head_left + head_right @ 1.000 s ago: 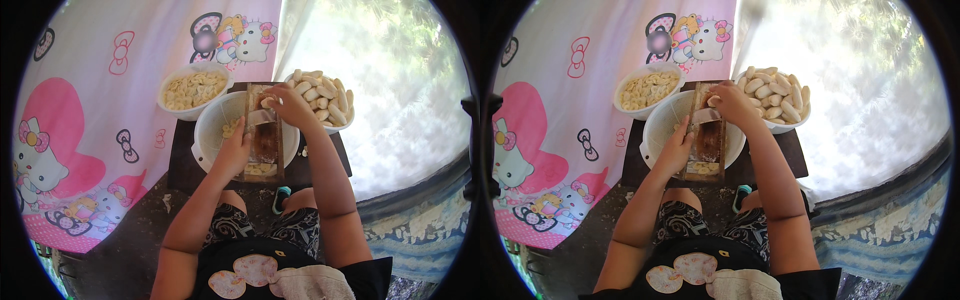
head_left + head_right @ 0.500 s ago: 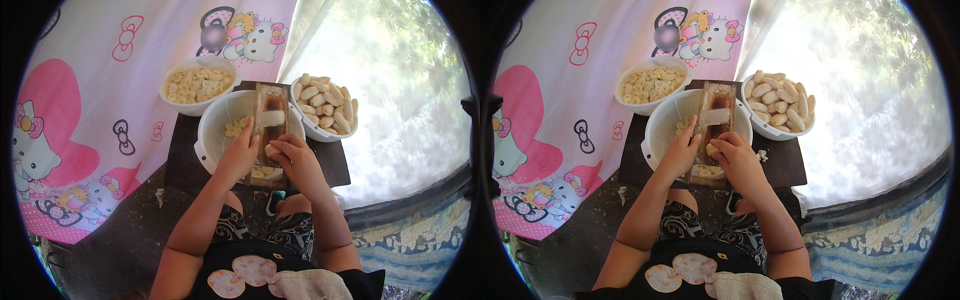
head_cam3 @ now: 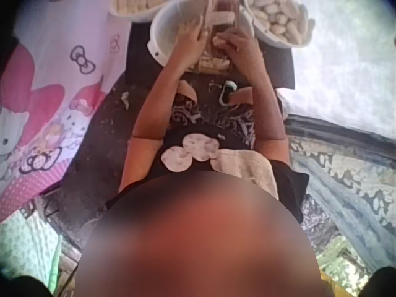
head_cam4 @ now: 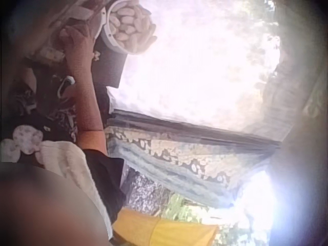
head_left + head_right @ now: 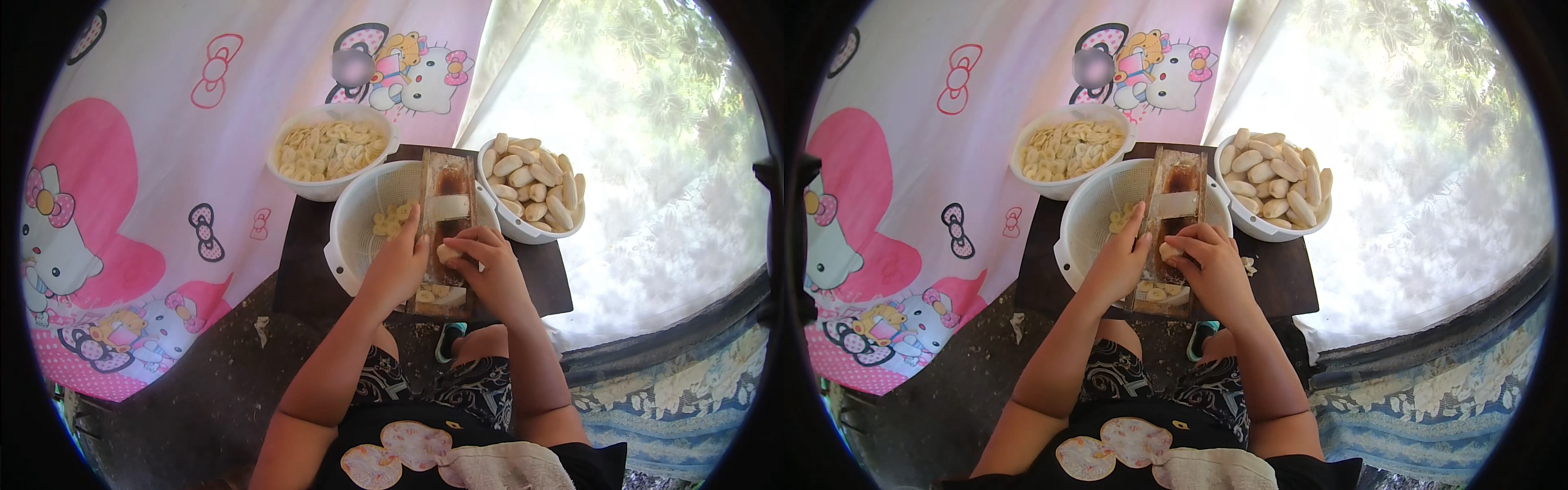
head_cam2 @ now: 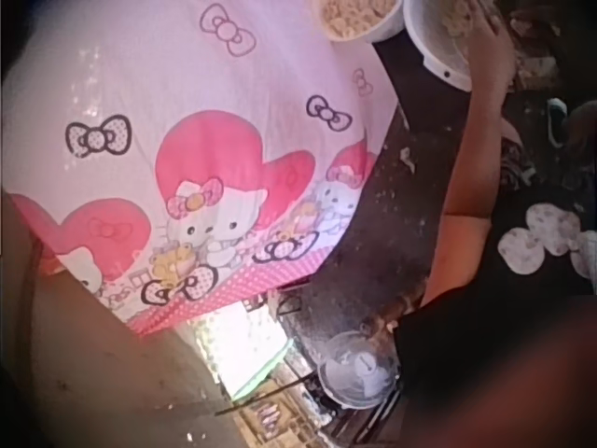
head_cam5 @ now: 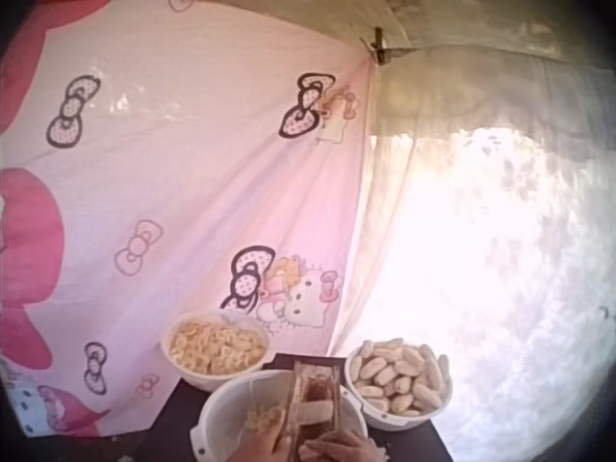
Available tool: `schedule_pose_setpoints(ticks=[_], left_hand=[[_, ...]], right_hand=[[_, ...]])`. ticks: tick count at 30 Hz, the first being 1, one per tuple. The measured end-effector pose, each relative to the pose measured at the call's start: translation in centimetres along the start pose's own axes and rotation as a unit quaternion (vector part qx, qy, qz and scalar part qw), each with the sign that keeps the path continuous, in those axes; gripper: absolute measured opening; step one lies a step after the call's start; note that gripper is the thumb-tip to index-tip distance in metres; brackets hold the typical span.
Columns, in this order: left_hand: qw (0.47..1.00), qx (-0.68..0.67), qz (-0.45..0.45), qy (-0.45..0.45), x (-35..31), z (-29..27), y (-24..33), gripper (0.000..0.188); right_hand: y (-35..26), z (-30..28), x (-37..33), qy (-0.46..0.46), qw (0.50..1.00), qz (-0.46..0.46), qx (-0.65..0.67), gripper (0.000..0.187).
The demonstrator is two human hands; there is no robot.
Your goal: The person grates peeled bananas using a handheld grater over a white bowl. They repeatedly pick bananas from a bowl on the right, grate them into the bowl below, and continue the process throughout the clip.
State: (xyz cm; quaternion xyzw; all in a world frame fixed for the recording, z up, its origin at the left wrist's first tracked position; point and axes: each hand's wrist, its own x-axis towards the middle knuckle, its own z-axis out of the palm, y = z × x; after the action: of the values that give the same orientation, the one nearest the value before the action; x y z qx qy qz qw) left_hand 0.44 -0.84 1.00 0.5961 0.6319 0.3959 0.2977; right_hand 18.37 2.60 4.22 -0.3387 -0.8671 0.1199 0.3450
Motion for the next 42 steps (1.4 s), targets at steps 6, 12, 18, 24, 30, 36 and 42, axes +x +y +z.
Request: schedule_pose_setpoints(ticks=[6,12,18,24,30,36,42], left_hand=[[0.999,-0.018,0.030,0.013,0.3,0.4,-0.7,0.061],[1.000,-0.015,0.001,-0.008,0.2,0.0,-0.3,0.061],[0.998,-0.006,0.061,0.020,0.5,0.5,-1.1,0.061],[0.999,-0.020,-0.017,-0.020,0.3,-0.2,-0.1,0.060],[1.000,-0.003,0.013,0.005,0.2,0.3,-0.5,0.062],[0.999,-0.047,-0.015,-0.015,0.4,0.2,-0.5,0.061],[0.999,-0.024,0.028,0.017,0.6,0.3,-0.6,0.059]], right_hand=[[5.3,2.3,8.3,0.077,0.994,0.073,0.001,0.021],[2.4,1.4,3.4,0.036,0.997,0.058,0.045,0.023],[2.1,1.5,1.4,0.055,0.996,0.035,-0.062,0.026],[5.5,1.8,7.2,0.080,0.991,0.107,0.001,0.027],[2.5,0.9,-0.1,0.048,0.999,0.025,-0.002,0.027],[6.8,2.4,7.0,0.075,0.993,0.082,0.035,0.029],[4.3,1.5,1.5,0.035,0.998,0.056,-0.003,0.028]])
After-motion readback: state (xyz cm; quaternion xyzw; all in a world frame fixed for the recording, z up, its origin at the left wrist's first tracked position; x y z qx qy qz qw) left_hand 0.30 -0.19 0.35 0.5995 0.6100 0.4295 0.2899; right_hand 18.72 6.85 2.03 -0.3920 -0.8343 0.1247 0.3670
